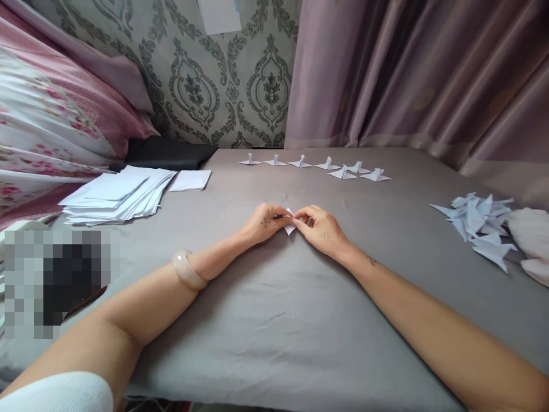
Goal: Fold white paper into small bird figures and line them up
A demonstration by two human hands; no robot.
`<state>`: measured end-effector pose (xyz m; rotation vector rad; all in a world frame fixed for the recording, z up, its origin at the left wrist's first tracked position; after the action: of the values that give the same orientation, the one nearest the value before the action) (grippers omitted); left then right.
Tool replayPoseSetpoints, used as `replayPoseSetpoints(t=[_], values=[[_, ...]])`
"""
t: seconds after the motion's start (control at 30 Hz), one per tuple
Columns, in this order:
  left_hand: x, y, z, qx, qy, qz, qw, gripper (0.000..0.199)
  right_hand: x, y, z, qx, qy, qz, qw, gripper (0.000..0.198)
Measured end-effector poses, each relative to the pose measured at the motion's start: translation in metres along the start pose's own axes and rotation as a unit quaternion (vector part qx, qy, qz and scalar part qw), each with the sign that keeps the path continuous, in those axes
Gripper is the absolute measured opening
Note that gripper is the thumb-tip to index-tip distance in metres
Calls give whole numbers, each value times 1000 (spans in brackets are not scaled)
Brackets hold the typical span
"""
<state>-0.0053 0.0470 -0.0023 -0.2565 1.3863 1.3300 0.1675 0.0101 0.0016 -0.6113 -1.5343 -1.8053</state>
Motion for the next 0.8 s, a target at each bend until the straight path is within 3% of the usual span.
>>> replayPoseSetpoints(t=[0.23, 0.47, 0.6, 0.8], values=[[-1, -2, 1, -12, 3, -6, 1000, 27, -1, -2, 2, -19, 3, -3, 1000, 12], [1, -2, 0, -32, 50, -75, 995, 31, -3, 2, 2, -16, -54, -2, 998, 24], [2, -2, -1, -18, 44, -76, 996, 29, -4, 1, 2, -13, -41, -2, 999, 14], [-3, -2, -1, -18, 52, -56, 997, 27, -5, 0, 2, -13, -23, -14, 1000, 13]])
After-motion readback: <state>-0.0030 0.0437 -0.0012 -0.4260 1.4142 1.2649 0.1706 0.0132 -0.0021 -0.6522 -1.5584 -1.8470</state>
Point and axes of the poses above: each hand's wrist, its own z-axis towards the middle knuckle, its own y-axis out of the back of the hand, x = y × z, the point moved 1 cm from there along z, towards the middle knuckle, and after that the axes turned 7 degrees about -y, right-handed, at the moved point
